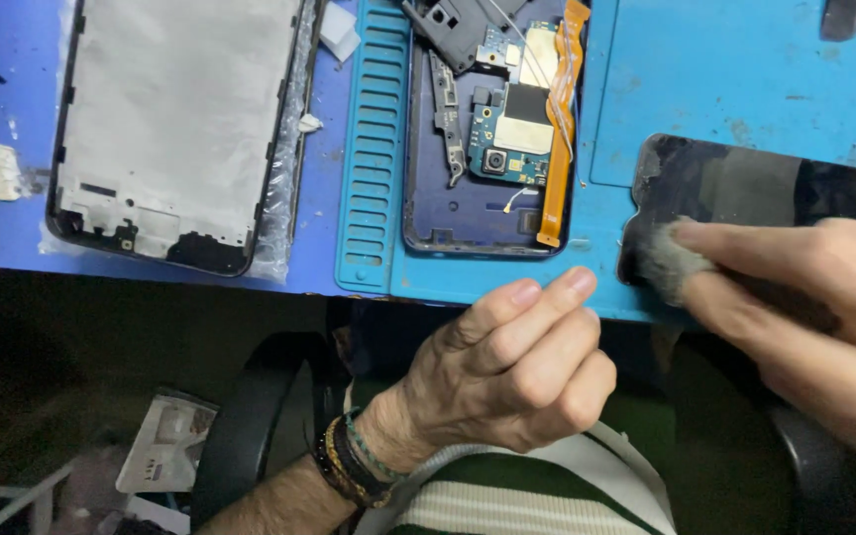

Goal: The person cleans a detached smartphone screen using a grey cloth. They repeatedly wipe the surface of the screen, occasionally reaching for a bottle to apply liquid to the cloth before continuing to wipe the screen.

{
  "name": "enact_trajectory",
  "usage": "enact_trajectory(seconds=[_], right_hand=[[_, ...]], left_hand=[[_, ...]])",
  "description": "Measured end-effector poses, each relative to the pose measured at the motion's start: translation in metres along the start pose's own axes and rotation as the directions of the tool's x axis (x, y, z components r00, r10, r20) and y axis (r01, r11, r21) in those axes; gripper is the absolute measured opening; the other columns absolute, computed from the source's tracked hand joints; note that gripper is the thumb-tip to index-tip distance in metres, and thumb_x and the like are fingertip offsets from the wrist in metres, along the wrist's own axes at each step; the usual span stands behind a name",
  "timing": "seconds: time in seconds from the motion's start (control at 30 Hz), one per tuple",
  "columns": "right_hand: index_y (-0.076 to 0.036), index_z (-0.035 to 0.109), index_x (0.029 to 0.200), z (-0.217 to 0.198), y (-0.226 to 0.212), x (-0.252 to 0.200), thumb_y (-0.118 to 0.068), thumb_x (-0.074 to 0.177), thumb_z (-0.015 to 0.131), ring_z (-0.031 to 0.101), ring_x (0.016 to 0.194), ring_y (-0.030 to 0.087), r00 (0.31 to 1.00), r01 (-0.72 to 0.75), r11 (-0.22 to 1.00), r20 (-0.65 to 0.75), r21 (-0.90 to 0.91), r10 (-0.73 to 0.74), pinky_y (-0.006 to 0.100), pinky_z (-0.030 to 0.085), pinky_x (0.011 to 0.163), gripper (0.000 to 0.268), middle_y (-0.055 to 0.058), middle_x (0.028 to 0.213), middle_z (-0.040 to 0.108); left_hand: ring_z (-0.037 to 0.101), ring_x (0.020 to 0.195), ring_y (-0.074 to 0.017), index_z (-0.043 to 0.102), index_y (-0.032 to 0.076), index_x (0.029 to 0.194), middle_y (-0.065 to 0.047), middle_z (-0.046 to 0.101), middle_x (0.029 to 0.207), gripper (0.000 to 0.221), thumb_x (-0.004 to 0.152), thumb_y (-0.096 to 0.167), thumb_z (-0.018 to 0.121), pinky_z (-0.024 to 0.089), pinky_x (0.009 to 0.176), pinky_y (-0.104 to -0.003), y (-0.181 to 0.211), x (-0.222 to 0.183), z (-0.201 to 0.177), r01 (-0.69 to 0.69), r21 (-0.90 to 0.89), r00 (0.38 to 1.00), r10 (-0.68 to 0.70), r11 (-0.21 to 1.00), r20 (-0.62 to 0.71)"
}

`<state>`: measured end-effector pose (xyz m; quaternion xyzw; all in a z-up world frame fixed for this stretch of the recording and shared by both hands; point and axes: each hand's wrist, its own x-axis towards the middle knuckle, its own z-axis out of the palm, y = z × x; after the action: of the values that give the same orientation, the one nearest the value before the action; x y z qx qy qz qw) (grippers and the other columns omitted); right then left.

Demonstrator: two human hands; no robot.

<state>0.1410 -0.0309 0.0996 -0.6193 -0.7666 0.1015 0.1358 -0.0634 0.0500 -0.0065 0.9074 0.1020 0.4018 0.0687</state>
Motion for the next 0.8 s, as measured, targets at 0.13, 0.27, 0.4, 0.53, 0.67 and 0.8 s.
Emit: enact_trajectory(seconds=[0.13,0.27,0.4,0.53,0.67,0.8], right_hand=[[0.009,0.072,0.11,0.006,-0.002,-0.009,-0.008,0.079,0.075,0.063,0.051,0.019,0.99,-0.144,0.987,0.007,0.074,0.144,0.032,0.049,0.048,0.036,0.014,0.085,0.071],[0.002,0.074,0.098,-0.001,0.01,-0.004,0.0,0.07,0.071,0.068,0.071,0.024,0.994,0.109,0.993,0.029,-0.033,-0.109,0.036,0.053,0.057,0.028,0.026,0.124,0.071],[-0.002,0.075,0.086,0.001,0.007,-0.005,-0.006,0.071,0.075,0.066,0.059,0.02,0.992,0.123,0.992,0.008,-0.014,-0.123,0.033,0.052,0.05,0.016,0.021,0.115,0.074],[-0.001,0.074,0.093,-0.004,0.005,0.006,-0.011,0.068,0.069,0.066,0.061,0.02,0.988,0.154,0.987,0.021,-0.051,-0.153,0.034,0.053,0.052,0.028,0.019,0.115,0.074],[-0.004,0.075,0.088,0.004,0.024,-0.01,-0.006,0.067,0.075,0.06,0.054,0.017,0.995,0.098,0.995,-0.029,0.037,-0.096,0.033,0.05,0.049,0.021,0.018,0.118,0.073],[-0.009,0.074,0.098,0.014,0.041,-0.025,-0.015,0.069,0.072,0.066,0.049,0.017,0.995,-0.014,1.0,0.102,0.026,0.011,0.032,0.055,0.044,0.03,0.018,0.107,0.076]], left_hand=[[0.06,0.127,-0.0142,0.057,0.02,0.106,0.002,0.059,0.12,0.019,0.103,0.012,0.074,0.037,0.116,-0.032,-0.001,0.001,-0.001,-0.006,0.01,1.0,0.006,1.0,0.004],[0.062,0.126,-0.014,0.056,0.02,0.105,0.002,0.062,0.118,0.021,0.102,0.011,0.075,0.038,0.114,-0.031,0.002,0.002,0.001,-0.002,-0.002,1.0,0.002,1.0,-0.009],[0.063,0.125,-0.0135,0.056,0.02,0.106,0.003,0.06,0.119,0.023,0.102,0.01,0.076,0.039,0.114,-0.032,0.0,0.003,0.001,-0.009,0.019,1.0,0.009,1.0,0.001],[0.064,0.123,-0.0131,0.055,0.02,0.107,0.003,0.06,0.119,0.02,0.101,0.011,0.072,0.04,0.114,-0.032,-0.001,0.004,0.003,-0.03,0.05,0.999,0.029,0.998,0.015],[0.066,0.12,-0.0121,0.054,0.02,0.109,0.002,0.059,0.119,0.023,0.101,0.009,0.073,0.041,0.112,-0.032,-0.003,0.008,0.006,-0.043,0.072,0.999,0.042,0.996,0.022],[0.066,0.117,-0.01,0.051,0.021,0.107,0.004,0.061,0.117,0.023,0.1,0.013,0.071,0.042,0.108,-0.031,-0.002,0.007,0.014,-0.057,0.113,0.998,0.055,0.992,0.021]])
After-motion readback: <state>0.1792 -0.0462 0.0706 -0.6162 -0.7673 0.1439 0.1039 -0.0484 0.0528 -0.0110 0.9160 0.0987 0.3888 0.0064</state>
